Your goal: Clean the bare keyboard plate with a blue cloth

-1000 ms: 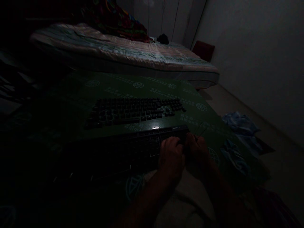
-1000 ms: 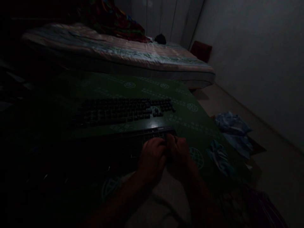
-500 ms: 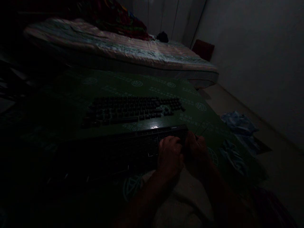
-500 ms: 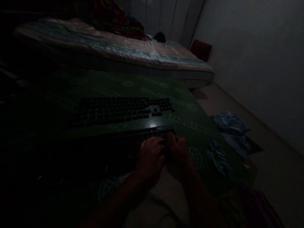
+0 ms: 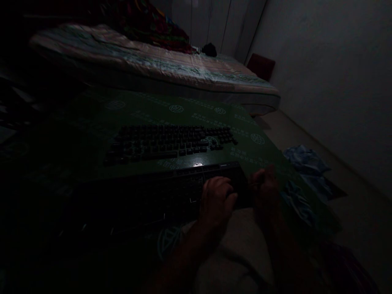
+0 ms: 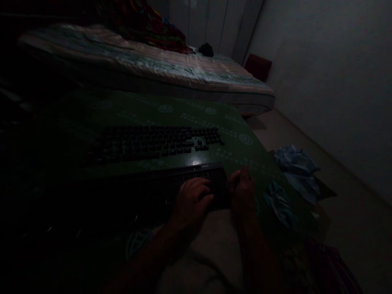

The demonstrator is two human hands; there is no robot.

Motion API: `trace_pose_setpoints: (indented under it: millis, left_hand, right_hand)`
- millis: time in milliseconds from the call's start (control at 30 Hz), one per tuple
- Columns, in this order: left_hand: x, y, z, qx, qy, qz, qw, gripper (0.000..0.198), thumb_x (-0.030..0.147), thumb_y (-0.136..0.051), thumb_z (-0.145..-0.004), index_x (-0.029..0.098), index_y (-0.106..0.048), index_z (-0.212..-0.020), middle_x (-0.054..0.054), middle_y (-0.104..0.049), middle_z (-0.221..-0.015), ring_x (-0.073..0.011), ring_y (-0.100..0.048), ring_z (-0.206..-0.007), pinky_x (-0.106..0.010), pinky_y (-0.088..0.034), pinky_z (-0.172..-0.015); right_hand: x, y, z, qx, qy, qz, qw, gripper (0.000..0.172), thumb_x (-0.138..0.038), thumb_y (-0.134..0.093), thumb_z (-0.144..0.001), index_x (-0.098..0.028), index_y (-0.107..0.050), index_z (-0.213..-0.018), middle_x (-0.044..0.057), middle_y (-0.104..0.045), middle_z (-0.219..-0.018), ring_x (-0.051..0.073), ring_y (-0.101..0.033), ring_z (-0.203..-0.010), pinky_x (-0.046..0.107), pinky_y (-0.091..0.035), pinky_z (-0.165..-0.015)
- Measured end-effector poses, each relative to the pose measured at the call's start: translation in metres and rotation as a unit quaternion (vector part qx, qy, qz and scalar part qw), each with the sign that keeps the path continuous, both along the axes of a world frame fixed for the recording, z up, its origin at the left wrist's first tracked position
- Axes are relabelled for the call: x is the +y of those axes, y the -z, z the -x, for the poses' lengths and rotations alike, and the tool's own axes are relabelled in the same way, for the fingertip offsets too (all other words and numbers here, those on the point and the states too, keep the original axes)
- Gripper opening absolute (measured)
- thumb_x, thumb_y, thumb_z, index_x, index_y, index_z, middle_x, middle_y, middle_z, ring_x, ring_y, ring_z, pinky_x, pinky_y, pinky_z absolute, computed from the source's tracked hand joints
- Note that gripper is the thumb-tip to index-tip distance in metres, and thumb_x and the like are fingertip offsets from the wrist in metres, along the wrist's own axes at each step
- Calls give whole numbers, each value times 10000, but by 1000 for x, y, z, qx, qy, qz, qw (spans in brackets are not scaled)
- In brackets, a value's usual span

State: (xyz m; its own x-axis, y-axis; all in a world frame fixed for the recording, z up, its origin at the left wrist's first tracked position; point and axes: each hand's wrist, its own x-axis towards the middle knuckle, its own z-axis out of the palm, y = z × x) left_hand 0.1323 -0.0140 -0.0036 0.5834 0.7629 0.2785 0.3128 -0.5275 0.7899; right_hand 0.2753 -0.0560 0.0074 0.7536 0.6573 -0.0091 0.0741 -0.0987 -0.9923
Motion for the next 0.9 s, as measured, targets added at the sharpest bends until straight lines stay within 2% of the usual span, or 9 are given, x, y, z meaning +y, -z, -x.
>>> trace_pose_setpoints:
  millis: [100,200,267,367,467,567,700,800,900]
  left_hand:
    - [3,-3,4,-60,-9,67,996,41,185,-602,-754,198,-626,-723,-44,-663,-1068,-218,-544,-1064,-404,-388,-956]
    - [4,-10,9,-93,-7,134,987,74,216,-571,-767,206,-644,-768,-45,-659,-1072,-219,-565,-1036,-388,-414,-932]
    - [4,-14,11,-90,-13,165,982,111,242,-561,-775,214,-660,-817,-41,-670,-1003,-220,-578,-995,-378,-429,-903]
    - [3,-15,12,-70,-23,187,980,118,270,-557,-773,216,-660,-792,-25,-659,-848,-223,-579,-936,-363,-437,-859]
    - [4,-13,11,-76,-22,219,972,131,281,-540,-769,202,-645,-775,-27,-637,-827,-215,-586,-877,-334,-452,-781]
    - [5,-10,11,-102,-24,252,962,155,284,-536,-760,198,-649,-822,-36,-638,-859,-210,-598,-861,-322,-457,-758]
    - [6,-8,12,-110,-19,260,959,161,293,-538,-754,193,-654,-804,-43,-639,-842,-220,-602,-867,-329,-457,-767]
    - [7,-7,14,-109,-17,265,958,175,292,-534,-757,191,-654,-834,-49,-647,-870,-222,-605,-886,-329,-460,-777]
    - [7,-5,15,-112,-16,272,956,184,300,-539,-758,190,-655,-848,-52,-656,-882,-226,-608,-901,-325,-467,-776]
  right_hand:
    - [-3,-3,-5,-5,64,-12,998,638,-687,-256,-840,-204,-519,-518,-21,-470,-407,114,-458,-384,245,-356,-422]
    - [-4,-6,-8,-123,48,-24,991,622,-627,-281,-874,-188,-593,-563,34,-615,-549,150,-588,-565,267,-441,-587]
    - [-5,-7,-8,-175,20,-31,984,544,-567,-353,-884,-182,-631,-619,51,-665,-649,167,-619,-668,280,-459,-665]
    - [-9,-9,-8,-182,-60,-38,981,337,-462,-493,-856,-184,-681,-830,21,-663,-643,158,-616,-629,269,-481,-621]
    - [-14,-11,-8,-206,-194,-28,959,287,-370,-537,-844,-203,-667,-1038,5,-677,-674,137,-612,-575,241,-489,-552]
    - [-17,-14,-9,-260,-300,-15,918,279,-309,-546,-842,-211,-671,-1072,49,-725,-906,167,-673,-758,251,-523,-655]
    - [-16,-11,-10,-327,-364,-2,872,264,-245,-549,-830,-220,-682,-1057,64,-732,-982,190,-689,-855,271,-529,-745]
    - [-13,-9,-12,-355,-386,6,851,277,-203,-542,-825,-224,-676,-1066,63,-730,-1002,188,-690,-870,258,-522,-748]
    - [-8,-12,-13,-367,-403,17,838,235,-186,-545,-822,-207,-692,-1004,52,-740,-923,168,-691,-793,221,-504,-686]
